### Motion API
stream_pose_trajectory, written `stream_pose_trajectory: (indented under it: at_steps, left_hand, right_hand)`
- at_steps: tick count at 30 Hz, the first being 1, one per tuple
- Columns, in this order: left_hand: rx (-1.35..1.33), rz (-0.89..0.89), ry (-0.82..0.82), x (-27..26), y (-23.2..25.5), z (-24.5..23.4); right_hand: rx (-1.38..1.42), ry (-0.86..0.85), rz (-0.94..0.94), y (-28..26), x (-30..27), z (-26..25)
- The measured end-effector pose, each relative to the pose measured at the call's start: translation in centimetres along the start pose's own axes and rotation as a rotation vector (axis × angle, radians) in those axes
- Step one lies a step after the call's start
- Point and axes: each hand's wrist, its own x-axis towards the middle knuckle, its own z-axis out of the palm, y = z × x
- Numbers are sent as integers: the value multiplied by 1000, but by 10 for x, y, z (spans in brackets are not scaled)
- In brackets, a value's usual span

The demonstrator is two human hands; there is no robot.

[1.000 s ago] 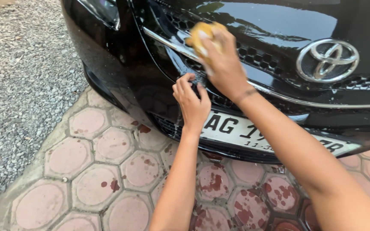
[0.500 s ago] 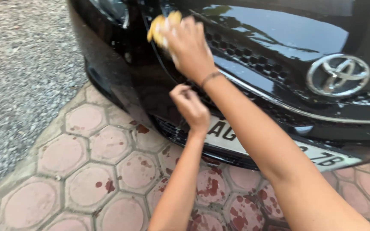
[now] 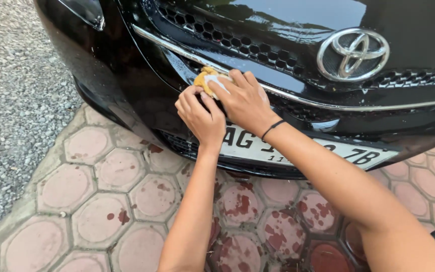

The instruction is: Wash the front grille, hood, and side panels of a black car using soapy water and a sponge.

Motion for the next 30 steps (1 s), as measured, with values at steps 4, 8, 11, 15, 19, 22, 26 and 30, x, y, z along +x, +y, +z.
stream_pose_trajectory:
  at_steps: [4, 8, 11, 15, 19, 22, 26, 30]
  left_hand:
    - [65, 19, -31, -1, 4, -7]
    - [50, -27, 15, 8, -6, -9]
    - [26, -22, 83, 12, -13, -4]
    - [-37, -134, 166, 13, -9, 9]
    - [60, -192, 192, 7, -3, 16]
    - [148, -177, 128, -2, 7, 22]
    - [305, 34, 14, -18, 23, 28]
    - [412, 278, -86, -31, 43, 27]
  right_hand:
    - [-19, 16, -63, 9, -2, 8]
    - [-27, 140, -212, 11, 24, 28]
    - [-24, 193, -224, 4, 46, 37]
    - [16, 197, -163, 1, 52, 42]
    - [7, 162, -170, 15, 22, 31]
    - [2, 79, -214, 30, -5, 8]
    - [9, -20, -217, 48, -41, -19]
    - [-49, -61, -243, 63, -75, -38]
